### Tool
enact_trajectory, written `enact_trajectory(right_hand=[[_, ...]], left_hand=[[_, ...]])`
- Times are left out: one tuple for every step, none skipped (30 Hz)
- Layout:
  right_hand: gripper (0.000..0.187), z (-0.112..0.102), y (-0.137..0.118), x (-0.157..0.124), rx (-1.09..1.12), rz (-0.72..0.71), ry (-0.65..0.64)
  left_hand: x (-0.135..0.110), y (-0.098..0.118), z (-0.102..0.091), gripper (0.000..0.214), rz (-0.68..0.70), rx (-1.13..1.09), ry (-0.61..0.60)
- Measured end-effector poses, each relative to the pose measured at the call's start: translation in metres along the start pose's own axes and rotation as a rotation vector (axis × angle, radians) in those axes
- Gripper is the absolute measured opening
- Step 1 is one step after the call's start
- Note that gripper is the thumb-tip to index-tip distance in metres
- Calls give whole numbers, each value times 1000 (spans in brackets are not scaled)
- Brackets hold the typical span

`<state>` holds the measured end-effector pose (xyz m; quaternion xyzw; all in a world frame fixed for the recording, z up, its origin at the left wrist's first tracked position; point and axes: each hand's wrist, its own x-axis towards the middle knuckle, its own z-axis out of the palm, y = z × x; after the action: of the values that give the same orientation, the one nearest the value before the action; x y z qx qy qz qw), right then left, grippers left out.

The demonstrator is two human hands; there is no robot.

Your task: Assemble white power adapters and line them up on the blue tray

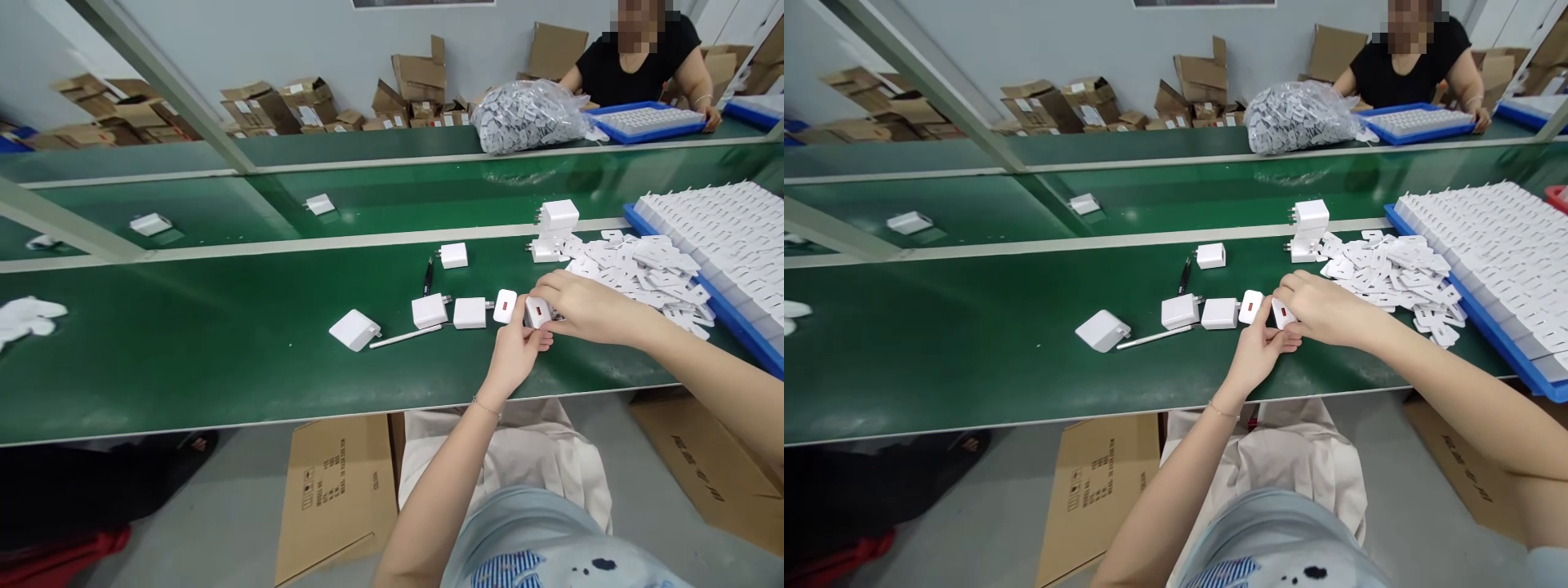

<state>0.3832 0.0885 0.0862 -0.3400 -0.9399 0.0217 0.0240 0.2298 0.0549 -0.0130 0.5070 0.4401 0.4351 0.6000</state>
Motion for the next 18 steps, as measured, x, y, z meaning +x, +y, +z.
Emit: enact_trajectory(right_hand=[[21, -1, -1, 2, -34, -13, -11], [20, -3, -3, 3, -72, -26, -26], [20, -5, -5, 5, -113, -39, -44], [19, -7, -7, 7, -155, -47, -65], [19, -9, -8, 8, -195, -49, -86], [19, -11, -10, 9, -230, -47, -109], [19, -12, -12, 10, -260, -45, -130], [20, -14, -13, 10, -283, -44, -148], [20, -15, -15, 11, -299, -44, -160], [20, -15, -16, 11, -310, -49, -166], [21, -14, -17, 11, -320, -56, -163], [21, -13, -17, 10, -333, -64, -154], [20, -10, -18, 10, -348, -70, -144], [21, -8, -17, 10, -361, -72, -135], [23, -6, -15, 10, -363, -69, -126], [25, -5, -12, 9, -346, -55, -106], [26, -7, -8, 9, -304, -31, -67], [28, -12, -2, 8, -242, 0, 1]], left_hand=[[0, -1, 0, 78, 8, 6, 1], [0, -2, 0, 77, 16, 15, 1], [0, -2, 0, 75, 25, 25, 1], [0, -3, 0, 73, 34, 35, 1], [0, -3, 0, 71, 45, 44, 0], [0, -3, 0, 68, 55, 52, -2], [0, -3, 0, 67, 63, 57, -4], [0, -3, 0, 65, 69, 61, -6], [1, -3, -1, 65, 70, 63, -5], [1, -3, -1, 65, 66, 64, -3], [1, -3, -1, 65, 59, 61, -1], [2, -3, 0, 66, 53, 57, 3], [2, -3, 0, 68, 49, 52, 6], [2, -3, 0, 68, 48, 48, 9], [2, -4, 1, 68, 51, 46, 10], [3, -4, 1, 67, 57, 48, 11], [3, -4, 1, 66, 63, 52, 12], [2, -4, 2, 64, 69, 56, 12]])
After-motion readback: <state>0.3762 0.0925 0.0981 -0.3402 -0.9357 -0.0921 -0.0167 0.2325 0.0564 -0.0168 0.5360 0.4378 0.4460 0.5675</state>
